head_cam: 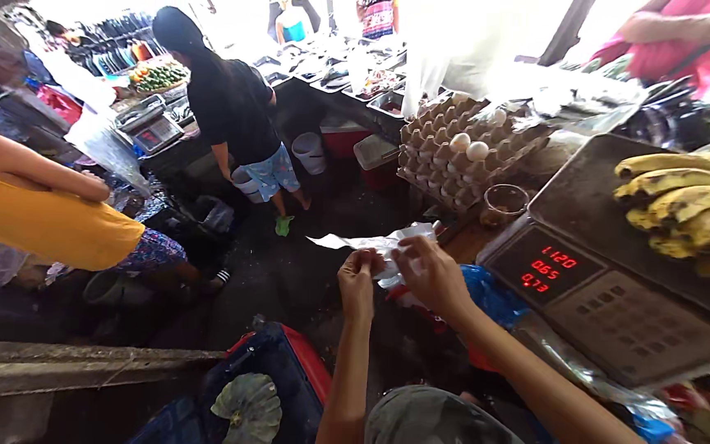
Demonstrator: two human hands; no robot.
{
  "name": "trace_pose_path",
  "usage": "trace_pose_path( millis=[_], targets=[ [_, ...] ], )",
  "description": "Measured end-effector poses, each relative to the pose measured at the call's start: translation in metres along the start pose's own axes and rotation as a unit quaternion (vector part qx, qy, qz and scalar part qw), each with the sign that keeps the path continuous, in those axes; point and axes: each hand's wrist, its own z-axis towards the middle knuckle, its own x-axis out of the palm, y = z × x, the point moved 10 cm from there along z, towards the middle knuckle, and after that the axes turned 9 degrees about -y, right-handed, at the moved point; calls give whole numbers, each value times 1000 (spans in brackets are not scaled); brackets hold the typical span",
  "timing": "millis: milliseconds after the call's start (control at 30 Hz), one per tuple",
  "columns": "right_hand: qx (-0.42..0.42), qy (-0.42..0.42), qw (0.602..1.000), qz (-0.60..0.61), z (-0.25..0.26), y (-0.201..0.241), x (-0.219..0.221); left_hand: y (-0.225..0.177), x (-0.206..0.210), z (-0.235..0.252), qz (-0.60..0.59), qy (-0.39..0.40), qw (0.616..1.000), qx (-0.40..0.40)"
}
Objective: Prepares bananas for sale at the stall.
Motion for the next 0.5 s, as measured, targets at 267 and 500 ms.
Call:
trace_pose_path(
  millis=[267,500],
  targets=[
    [48,-27,997,61,-2,-5,-39,-35,60,-35,6,162,987,11],
    [277,-90,879,379,1,-41,-106,-67,13,-19,136,107,966,191]
  ],
)
